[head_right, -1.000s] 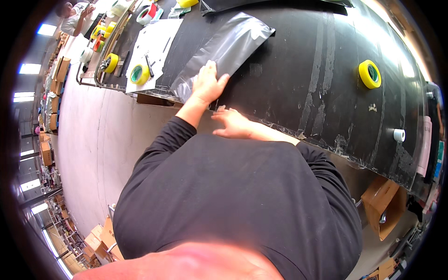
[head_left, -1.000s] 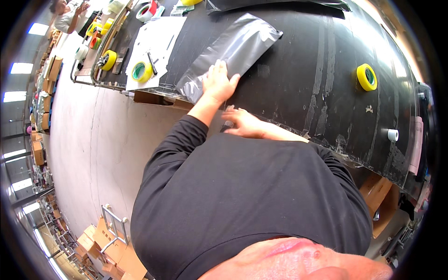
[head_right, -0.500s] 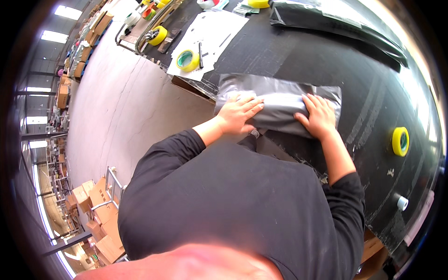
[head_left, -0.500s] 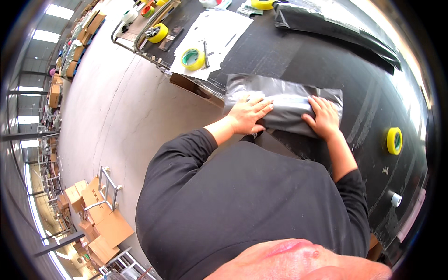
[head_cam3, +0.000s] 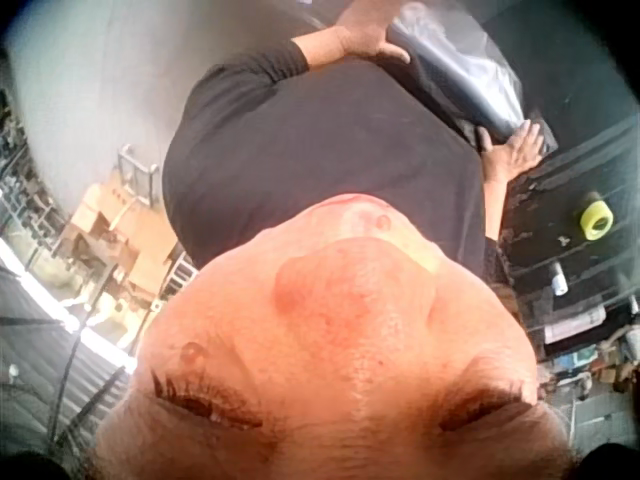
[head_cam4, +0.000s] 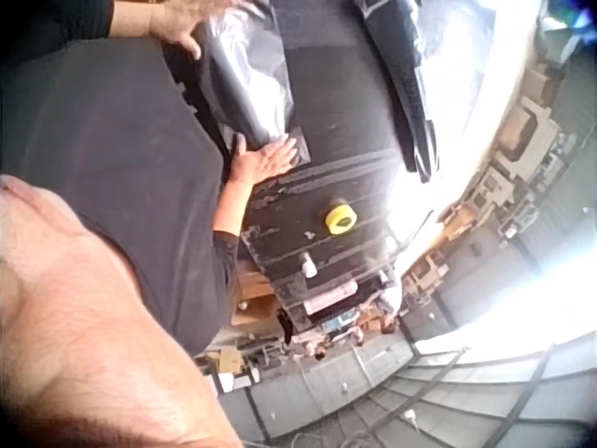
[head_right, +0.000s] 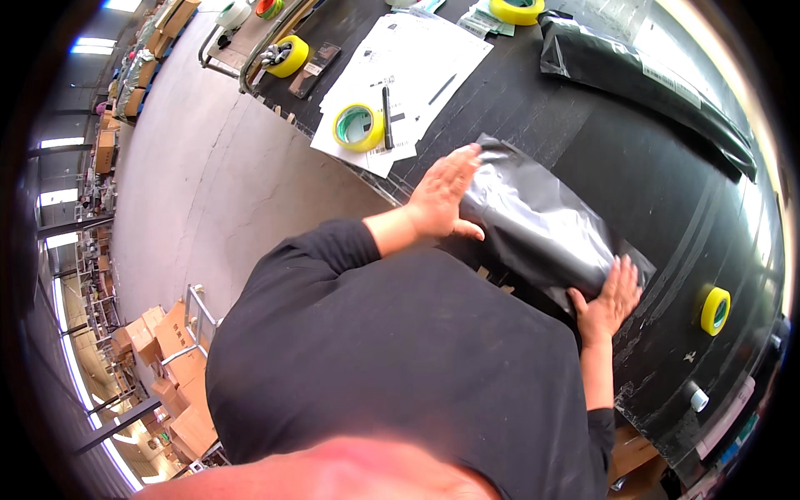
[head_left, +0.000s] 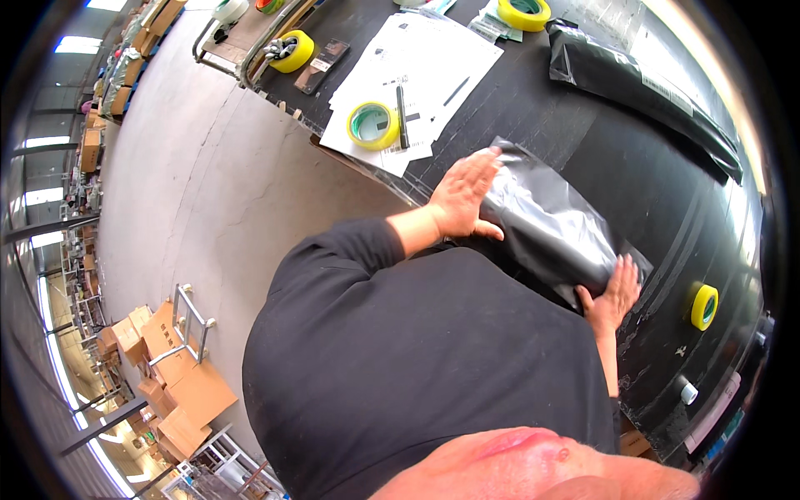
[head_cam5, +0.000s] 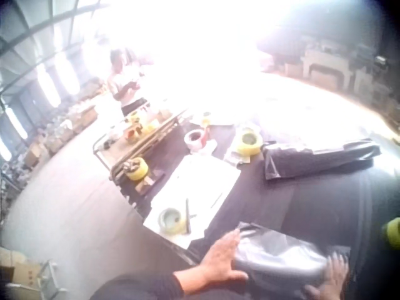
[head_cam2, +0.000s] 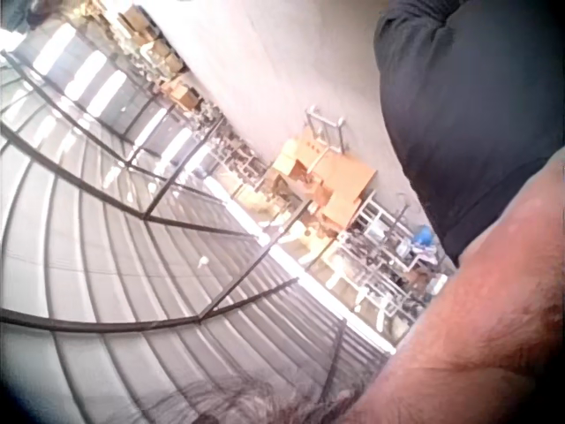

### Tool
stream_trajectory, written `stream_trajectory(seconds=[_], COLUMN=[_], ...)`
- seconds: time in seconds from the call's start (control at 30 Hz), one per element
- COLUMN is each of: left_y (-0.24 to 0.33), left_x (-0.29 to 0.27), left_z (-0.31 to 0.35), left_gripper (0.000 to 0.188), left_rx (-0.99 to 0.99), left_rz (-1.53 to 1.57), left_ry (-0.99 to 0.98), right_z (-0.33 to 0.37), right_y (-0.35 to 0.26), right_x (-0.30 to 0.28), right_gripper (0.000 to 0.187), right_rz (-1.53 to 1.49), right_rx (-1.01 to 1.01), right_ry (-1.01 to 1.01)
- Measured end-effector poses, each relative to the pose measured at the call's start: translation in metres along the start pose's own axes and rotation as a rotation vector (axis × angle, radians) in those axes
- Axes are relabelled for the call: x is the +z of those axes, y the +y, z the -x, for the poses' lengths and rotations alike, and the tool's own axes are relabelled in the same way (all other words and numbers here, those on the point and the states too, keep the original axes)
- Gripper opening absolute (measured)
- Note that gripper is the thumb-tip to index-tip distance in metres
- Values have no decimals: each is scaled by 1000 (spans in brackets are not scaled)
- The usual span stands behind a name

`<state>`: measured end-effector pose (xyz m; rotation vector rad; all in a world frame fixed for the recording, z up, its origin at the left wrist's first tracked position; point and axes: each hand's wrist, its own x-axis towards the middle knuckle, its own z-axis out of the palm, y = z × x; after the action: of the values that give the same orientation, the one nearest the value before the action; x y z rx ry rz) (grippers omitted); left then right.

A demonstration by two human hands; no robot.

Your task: The person retrieves a black plastic shipping bag and places a rolled item inside it. They fold the bag closed, affix a shipping label, and use a marker to write on the package.

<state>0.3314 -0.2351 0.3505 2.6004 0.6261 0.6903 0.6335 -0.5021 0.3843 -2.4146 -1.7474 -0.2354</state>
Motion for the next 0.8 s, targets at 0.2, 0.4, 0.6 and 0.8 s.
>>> stream_trajectory(seconds=[0.2,0.4,0.6,0.8], left_y=[-11,-6,-2,-5], left_x=[-30,-66,-29,-21], left_z=[3,-14,0,-46], left_gripper=[82,52,35,20], left_rx=[-1021,-1255,-1286,-750], left_rz=[757,952,1032,1087], left_ry=[-479,-798,-675,-223], right_z=[52,57,75,32], right_y=[43,35,29,19], right_x=[12,15,18,14], right_gripper=[72,45,45,19], right_rz=[-712,-1211,-1417,-1429], right_rx=[896,1014,1051,952], right_ry=[-144,-123,27,307])
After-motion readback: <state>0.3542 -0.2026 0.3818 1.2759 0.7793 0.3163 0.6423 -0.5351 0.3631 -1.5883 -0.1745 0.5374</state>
